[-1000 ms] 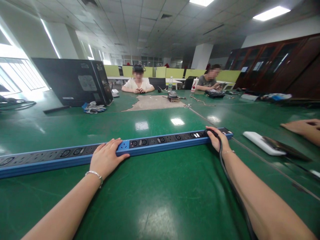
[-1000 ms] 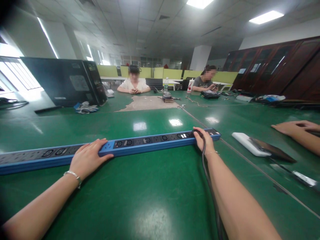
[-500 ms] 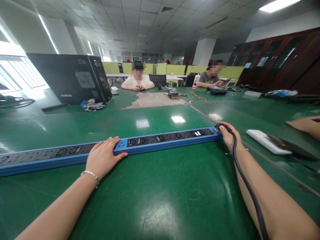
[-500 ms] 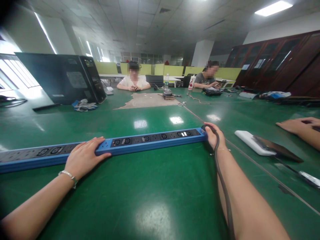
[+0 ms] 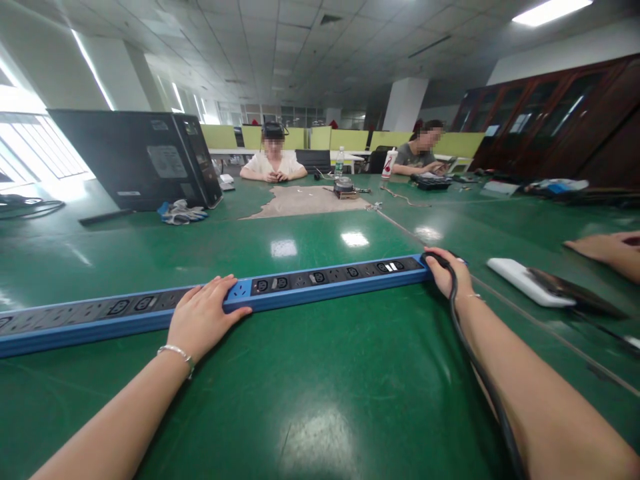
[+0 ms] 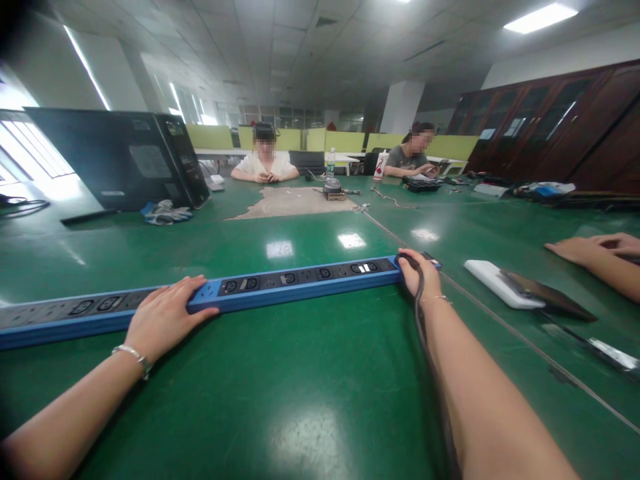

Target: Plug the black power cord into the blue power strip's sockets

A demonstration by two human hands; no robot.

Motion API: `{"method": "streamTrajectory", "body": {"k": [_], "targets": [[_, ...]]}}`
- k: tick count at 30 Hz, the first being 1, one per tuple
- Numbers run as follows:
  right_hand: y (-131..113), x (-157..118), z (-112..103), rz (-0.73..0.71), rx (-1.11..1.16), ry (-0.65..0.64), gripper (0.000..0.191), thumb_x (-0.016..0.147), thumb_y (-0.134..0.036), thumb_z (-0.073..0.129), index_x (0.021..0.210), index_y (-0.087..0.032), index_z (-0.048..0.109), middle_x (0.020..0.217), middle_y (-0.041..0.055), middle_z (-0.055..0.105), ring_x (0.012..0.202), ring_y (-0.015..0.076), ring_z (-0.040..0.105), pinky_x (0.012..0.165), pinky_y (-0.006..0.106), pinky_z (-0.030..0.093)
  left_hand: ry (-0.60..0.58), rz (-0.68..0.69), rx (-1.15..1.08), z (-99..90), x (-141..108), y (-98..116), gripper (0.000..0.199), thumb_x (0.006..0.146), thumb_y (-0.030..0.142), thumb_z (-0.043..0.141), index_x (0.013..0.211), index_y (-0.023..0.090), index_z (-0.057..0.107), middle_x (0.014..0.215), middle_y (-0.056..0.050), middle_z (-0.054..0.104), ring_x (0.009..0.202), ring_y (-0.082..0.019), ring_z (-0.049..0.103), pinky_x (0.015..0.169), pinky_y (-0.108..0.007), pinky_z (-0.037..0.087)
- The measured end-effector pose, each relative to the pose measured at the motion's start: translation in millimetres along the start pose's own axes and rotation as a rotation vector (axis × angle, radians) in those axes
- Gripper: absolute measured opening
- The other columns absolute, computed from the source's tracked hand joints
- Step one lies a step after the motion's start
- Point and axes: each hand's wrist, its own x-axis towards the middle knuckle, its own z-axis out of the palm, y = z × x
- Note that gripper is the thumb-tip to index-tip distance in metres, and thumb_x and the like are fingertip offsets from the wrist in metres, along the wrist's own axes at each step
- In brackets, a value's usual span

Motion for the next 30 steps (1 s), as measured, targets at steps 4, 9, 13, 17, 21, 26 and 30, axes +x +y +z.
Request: {"method": "streamTrajectory", "body": {"k": [4,9,13,17,21,26,30], "targets": [[2.9,-1.2,3.9,0.029,0.039,0.027,0.031,0.075,-0.042,0.052,0.096,-0.024,0.067,0.103,0.0055,0.068,0.098,0.026,0.06,0.094,0.047,0.043,-0.001,0.007,0.011,0.4,0.2,-0.2,0.063,0.077,0.058,0.05,0.125,0.018,0.049,0.131,-0.011,0.054,0.121,-0.029,0.048,0.104,-0.044,0.033],[-14.3,-2.5,4.8,0.047,0.247,0.238,0.036,0.08,-0.046,0.049,0.101,-0.022,0.065,0.105,0.0069,0.067,0.095,0.0235,0.062,0.089,0.042,0.047,0.002,-0.006,0.005,1.8,0.6,-1.5,0.063,0.077,0.059,0.05,0.126,0.019,0.049,0.131,-0.01,0.054,0.121,-0.029,0.049,0.104,-0.044,0.032],[-31.2,-5.1,4.1,0.023,0.268,0.169,0.033,0.079,-0.045,0.052,0.099,-0.022,0.066,0.105,0.006,0.068,0.098,0.0232,0.062,0.091,0.041,0.047,0.003,-0.013,-0.005,2.1,0.6,-2.1,0.064,0.076,0.061,0.05,0.126,0.02,0.049,0.131,-0.01,0.054,0.121,-0.029,0.048,0.104,-0.044,0.032],[-32.8,-7.0,8.8,0.027,0.187,0.024,0.032,0.077,-0.044,0.054,0.097,-0.023,0.068,0.104,0.0054,0.069,0.099,0.0248,0.062,0.094,0.043,0.044,0.002,-0.008,0.003,1.1,0.5,-0.9,0.064,0.077,0.06,0.05,0.125,0.018,0.049,0.13,-0.011,0.055,0.12,-0.029,0.049,0.103,-0.044,0.033],[-28.4,-6.7,10.9,0.009,0.091,0.002,0.034,0.078,-0.045,0.052,0.1,-0.024,0.067,0.103,0.0049,0.069,0.099,0.0258,0.061,0.094,0.045,0.044,0.009,0.001,0.016,0.9,0.5,-0.1,0.064,0.077,0.06,0.05,0.125,0.018,0.05,0.131,-0.012,0.055,0.12,-0.029,0.049,0.103,-0.044,0.033],[-26.9,-6.8,9.6,-0.001,0.042,0.024,0.036,0.078,-0.047,0.05,0.1,-0.024,0.068,0.097,0.0053,0.07,0.093,0.0261,0.063,0.091,0.045,0.045,0.005,-0.013,0.007,2.0,0.7,-0.7,0.063,0.077,0.06,0.05,0.125,0.02,0.049,0.131,-0.009,0.054,0.121,-0.028,0.049,0.104,-0.043,0.032],[-25.2,-6.5,10.1,-0.009,0.051,0.021,0.036,0.078,-0.048,0.051,0.098,-0.024,0.068,0.095,0.0045,0.07,0.092,0.0254,0.063,0.091,0.044,0.046,0.004,-0.015,0.001,2.4,0.8,-0.5,0.062,0.076,0.06,0.051,0.125,0.021,0.049,0.131,-0.009,0.055,0.121,-0.028,0.049,0.104,-0.043,0.032]]}}
